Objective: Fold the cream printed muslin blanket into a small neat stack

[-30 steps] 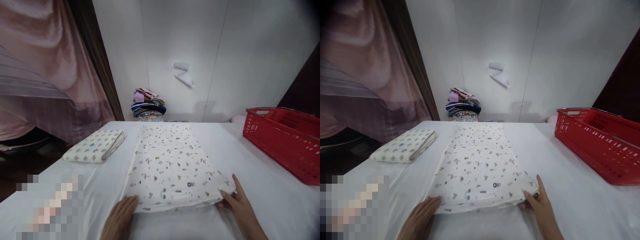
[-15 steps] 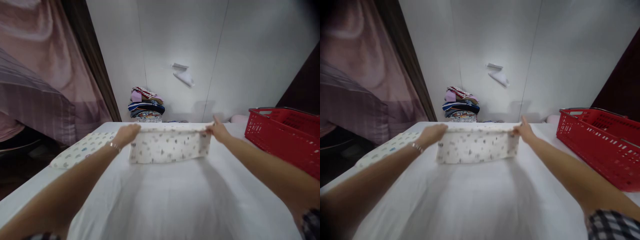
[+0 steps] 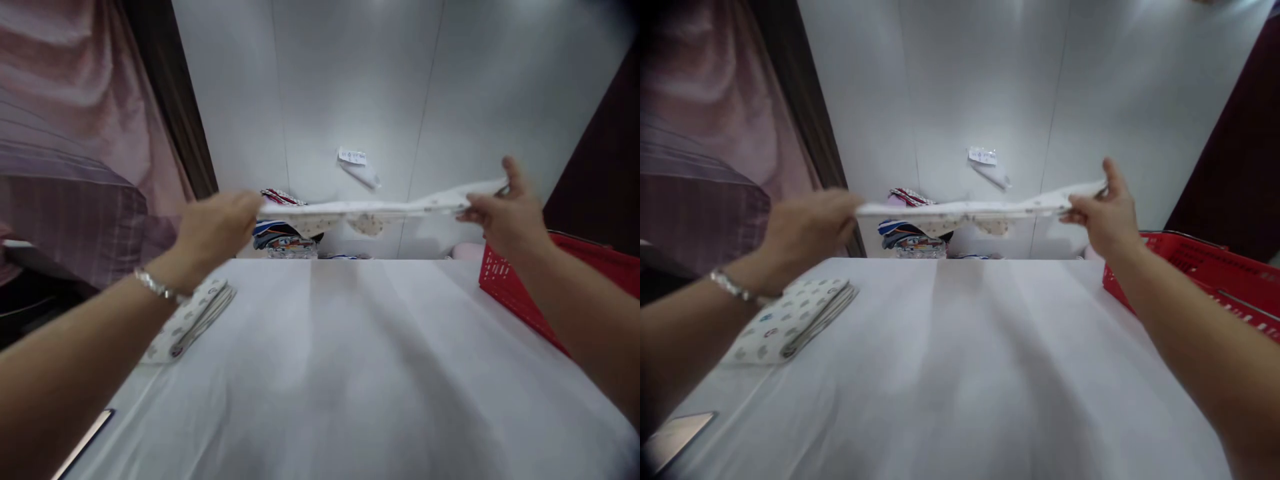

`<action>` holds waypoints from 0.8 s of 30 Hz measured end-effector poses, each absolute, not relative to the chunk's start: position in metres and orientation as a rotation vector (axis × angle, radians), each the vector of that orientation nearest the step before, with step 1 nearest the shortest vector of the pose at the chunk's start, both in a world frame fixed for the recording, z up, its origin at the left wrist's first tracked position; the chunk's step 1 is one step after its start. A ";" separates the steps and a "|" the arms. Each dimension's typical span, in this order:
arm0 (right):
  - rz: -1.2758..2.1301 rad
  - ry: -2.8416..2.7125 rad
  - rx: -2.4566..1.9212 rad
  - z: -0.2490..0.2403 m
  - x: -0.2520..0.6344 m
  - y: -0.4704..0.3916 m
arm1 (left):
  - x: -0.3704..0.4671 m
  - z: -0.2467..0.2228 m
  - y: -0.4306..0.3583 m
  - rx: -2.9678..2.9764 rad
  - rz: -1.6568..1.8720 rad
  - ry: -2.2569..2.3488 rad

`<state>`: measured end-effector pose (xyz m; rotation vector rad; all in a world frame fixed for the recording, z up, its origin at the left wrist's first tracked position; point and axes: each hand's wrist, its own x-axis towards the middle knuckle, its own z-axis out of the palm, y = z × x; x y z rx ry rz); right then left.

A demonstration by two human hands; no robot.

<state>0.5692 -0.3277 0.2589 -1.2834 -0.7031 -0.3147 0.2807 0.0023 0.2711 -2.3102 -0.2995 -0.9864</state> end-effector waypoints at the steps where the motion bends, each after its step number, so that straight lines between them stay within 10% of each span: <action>1: -0.272 -0.654 -1.331 0.237 0.560 -0.338 | 0.273 0.245 -0.004 -2.410 -0.921 -0.313; 11: 0.361 -0.101 -1.575 -0.002 0.407 -0.418 | 0.183 -0.006 -0.040 -3.052 -0.406 -0.304; 24: 0.448 0.057 -1.433 -0.029 0.378 -0.436 | 0.148 -0.025 -0.046 -3.007 -0.681 -0.223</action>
